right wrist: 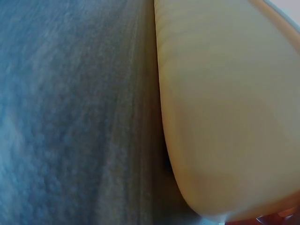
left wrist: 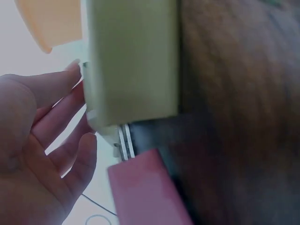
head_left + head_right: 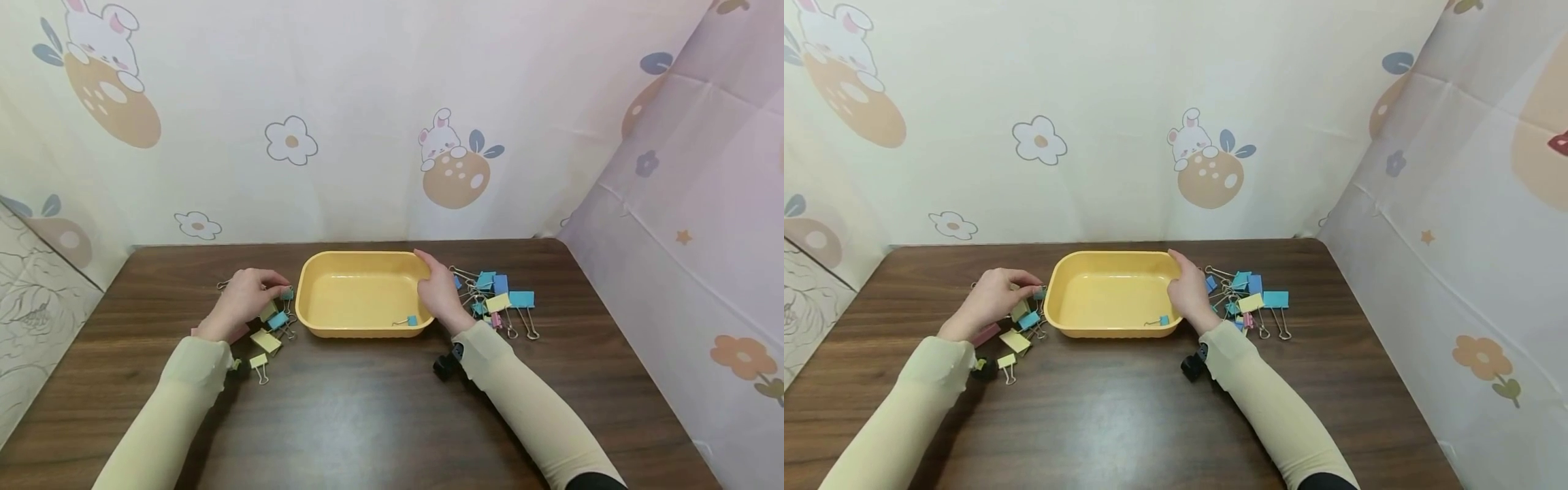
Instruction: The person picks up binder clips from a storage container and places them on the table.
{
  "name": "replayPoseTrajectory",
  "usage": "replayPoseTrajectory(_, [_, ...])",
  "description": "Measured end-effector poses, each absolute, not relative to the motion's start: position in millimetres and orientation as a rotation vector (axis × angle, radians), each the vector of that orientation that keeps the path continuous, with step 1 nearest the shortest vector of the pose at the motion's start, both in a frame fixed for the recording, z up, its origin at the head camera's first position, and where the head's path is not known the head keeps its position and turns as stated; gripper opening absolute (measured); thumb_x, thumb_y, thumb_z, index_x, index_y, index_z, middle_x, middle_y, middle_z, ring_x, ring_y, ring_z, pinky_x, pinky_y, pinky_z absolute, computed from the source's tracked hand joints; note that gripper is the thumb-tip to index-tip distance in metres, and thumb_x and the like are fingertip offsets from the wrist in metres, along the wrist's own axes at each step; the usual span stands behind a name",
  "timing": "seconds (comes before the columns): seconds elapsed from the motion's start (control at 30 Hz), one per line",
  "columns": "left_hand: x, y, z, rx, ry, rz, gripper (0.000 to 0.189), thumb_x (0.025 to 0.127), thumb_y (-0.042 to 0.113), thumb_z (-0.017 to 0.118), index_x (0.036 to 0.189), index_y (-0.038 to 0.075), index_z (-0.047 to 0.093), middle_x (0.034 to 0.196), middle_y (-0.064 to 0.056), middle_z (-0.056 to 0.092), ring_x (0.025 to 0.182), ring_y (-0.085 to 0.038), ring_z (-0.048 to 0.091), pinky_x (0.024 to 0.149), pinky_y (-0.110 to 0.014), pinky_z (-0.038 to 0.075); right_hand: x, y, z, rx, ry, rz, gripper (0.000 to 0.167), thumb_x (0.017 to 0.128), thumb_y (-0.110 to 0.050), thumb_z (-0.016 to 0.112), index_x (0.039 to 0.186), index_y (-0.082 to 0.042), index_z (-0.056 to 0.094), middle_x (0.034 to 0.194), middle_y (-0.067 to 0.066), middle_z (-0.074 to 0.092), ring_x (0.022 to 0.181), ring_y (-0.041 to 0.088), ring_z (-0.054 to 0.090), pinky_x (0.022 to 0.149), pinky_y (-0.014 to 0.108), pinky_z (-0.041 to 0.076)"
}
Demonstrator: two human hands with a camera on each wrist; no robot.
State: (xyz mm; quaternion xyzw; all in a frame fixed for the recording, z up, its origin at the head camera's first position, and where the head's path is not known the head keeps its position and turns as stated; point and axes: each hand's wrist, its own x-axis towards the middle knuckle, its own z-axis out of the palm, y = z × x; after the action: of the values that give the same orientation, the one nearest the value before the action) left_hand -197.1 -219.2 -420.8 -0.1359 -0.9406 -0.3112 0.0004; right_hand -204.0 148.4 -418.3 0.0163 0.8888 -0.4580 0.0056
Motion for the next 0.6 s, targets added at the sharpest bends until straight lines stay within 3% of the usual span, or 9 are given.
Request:
replayPoseTrajectory(0.33, [-195,-189,-390,-0.440,-2.739,-1.216,0.022,0.097,0.028,0.068,0.112,0.012,0.071,0.103,-0.003,0.073,0.084,-0.021,0.067,0.072,-0.041,0.053,-205,148,-419,0.056,2.785,-1.419,0.072,0.086,0.011,0.043,0.152,-0.018,0.042,0.150,0.011,0.046,0.121,0.028,0.052,0.094,0.044,0.047])
replayPoseTrajectory(0.6, [-187,-131,-383,-0.770,-2.706,-1.244,0.015,0.093,0.020,0.073,0.105,0.011,0.074,0.094,0.003,0.072,0.086,-0.013,0.065,0.071,-0.034,0.052,-206,148,-420,0.071,2.772,-1.413,0.074,0.086,0.012,0.043,0.153,-0.019,0.041,0.151,0.010,0.044,0.121,0.028,0.051,0.093,0.043,0.048])
